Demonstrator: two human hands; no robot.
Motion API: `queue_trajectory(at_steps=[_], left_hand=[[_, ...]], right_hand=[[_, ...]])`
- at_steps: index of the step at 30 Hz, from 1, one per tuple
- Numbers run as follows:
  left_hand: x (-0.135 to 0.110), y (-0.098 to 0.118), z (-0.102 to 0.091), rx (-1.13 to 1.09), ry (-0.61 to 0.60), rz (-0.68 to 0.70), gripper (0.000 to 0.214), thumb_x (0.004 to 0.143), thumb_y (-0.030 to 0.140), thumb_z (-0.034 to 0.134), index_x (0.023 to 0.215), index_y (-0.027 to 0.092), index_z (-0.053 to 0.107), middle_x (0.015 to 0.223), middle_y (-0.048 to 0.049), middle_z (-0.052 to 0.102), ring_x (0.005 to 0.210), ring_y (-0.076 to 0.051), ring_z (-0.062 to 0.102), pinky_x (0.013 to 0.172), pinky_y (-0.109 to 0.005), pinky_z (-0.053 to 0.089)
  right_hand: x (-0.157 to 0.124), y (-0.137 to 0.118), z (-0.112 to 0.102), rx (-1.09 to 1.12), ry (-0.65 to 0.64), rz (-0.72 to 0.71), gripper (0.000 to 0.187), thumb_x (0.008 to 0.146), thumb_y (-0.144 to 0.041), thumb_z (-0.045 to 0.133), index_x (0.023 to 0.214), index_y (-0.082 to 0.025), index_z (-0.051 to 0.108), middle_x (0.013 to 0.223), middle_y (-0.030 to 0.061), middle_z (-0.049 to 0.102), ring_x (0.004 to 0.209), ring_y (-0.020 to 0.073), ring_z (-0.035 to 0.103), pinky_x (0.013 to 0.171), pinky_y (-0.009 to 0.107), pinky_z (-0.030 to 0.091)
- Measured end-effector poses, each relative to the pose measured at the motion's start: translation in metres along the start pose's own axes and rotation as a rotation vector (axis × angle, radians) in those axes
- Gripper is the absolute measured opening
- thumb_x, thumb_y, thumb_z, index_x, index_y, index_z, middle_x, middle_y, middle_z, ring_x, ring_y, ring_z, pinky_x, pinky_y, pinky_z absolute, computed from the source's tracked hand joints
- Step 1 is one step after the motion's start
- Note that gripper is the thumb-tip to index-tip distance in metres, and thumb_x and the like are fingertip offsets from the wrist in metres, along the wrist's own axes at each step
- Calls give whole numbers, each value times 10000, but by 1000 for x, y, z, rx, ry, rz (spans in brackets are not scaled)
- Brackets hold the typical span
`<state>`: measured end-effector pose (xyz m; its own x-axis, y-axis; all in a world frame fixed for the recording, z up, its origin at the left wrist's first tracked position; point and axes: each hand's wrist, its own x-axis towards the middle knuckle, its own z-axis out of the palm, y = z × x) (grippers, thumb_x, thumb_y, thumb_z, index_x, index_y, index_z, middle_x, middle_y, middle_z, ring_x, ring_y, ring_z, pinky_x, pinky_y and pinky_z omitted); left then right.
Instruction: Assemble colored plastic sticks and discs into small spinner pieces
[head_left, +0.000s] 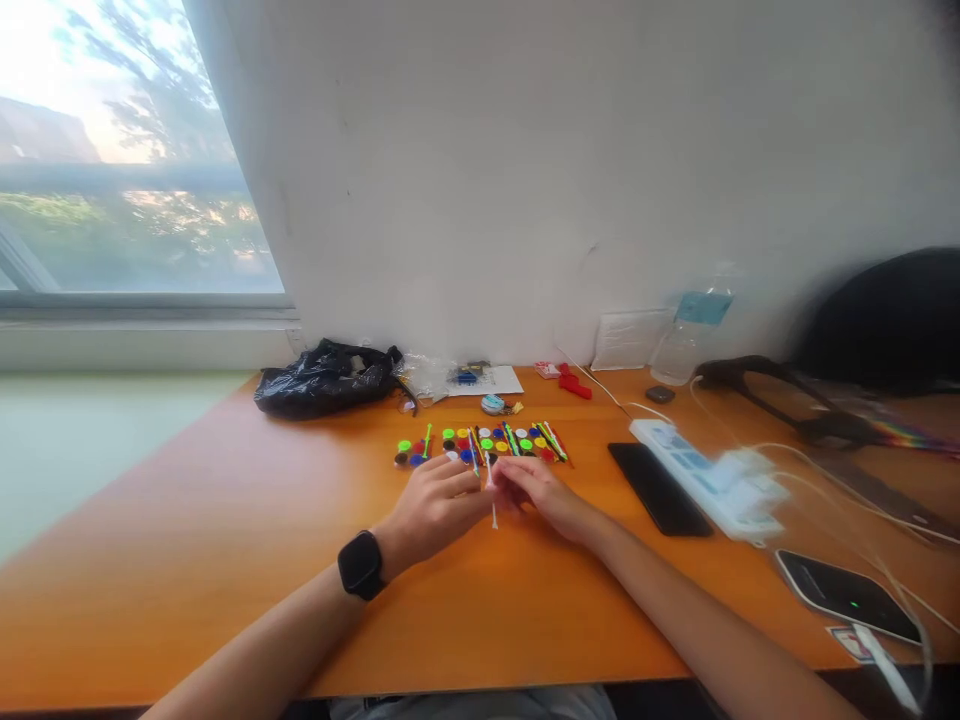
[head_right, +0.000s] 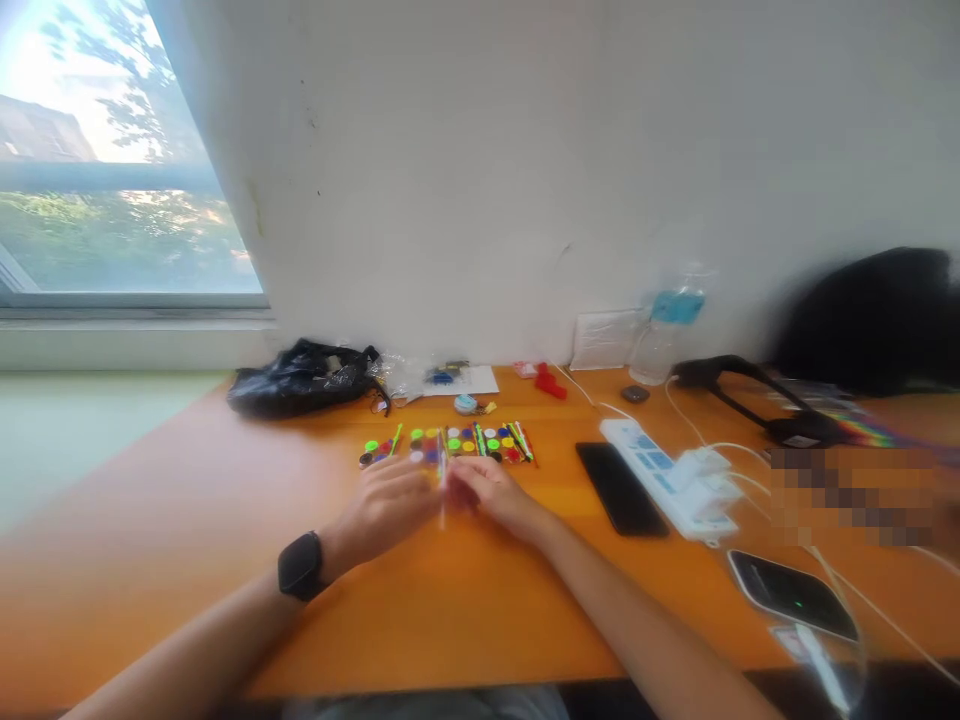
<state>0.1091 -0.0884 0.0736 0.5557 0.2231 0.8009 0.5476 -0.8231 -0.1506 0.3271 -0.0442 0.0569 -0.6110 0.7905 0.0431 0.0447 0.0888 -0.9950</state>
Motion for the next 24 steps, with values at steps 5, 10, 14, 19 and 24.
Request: queue_trajectory(at_steps=[5,10,14,19,24], left_hand=[[-13,10,11,13,15,-6,109,1001,164,681,923,230,717,665,21,548,645,-137,470,604,-305,321],[-13,9,13,-92,-11,-138,121,968,270,736,1087,252,741,813,-19,648,710,-157,542,670,-308,430],[-11,5,8,-186,44,-321,298,964,227,719,1261,258,706,988,-61,711,857,-193,644,801,-345,510],[-15,-4,6,-221,44,-505,247,1000,212,656,1236,264,705,1100,-68,729,1000,-219,679,899,-370,528],[-17,-6,10,-235,-27,-605,242,1011,264,655,1250,264,695,1140,-55,749,1028,-217,685,914,-360,523]], right_hand=[[-5,0,2,99,-79,41,395,897,-562,750,834,-193,627,753,-3,574,647,132,494,546,247,362],[-3,2,4,174,-29,48,382,927,-572,707,875,-216,579,764,-12,621,638,141,565,612,273,450],[2,1,2,202,88,106,445,902,-645,679,932,-236,509,751,3,686,595,167,600,583,295,459],[6,1,-1,156,204,82,508,824,-669,759,921,-218,546,642,-79,475,524,82,353,507,227,256],[4,2,1,46,126,54,498,840,-684,744,915,-206,627,653,-66,437,541,93,344,516,256,230]])
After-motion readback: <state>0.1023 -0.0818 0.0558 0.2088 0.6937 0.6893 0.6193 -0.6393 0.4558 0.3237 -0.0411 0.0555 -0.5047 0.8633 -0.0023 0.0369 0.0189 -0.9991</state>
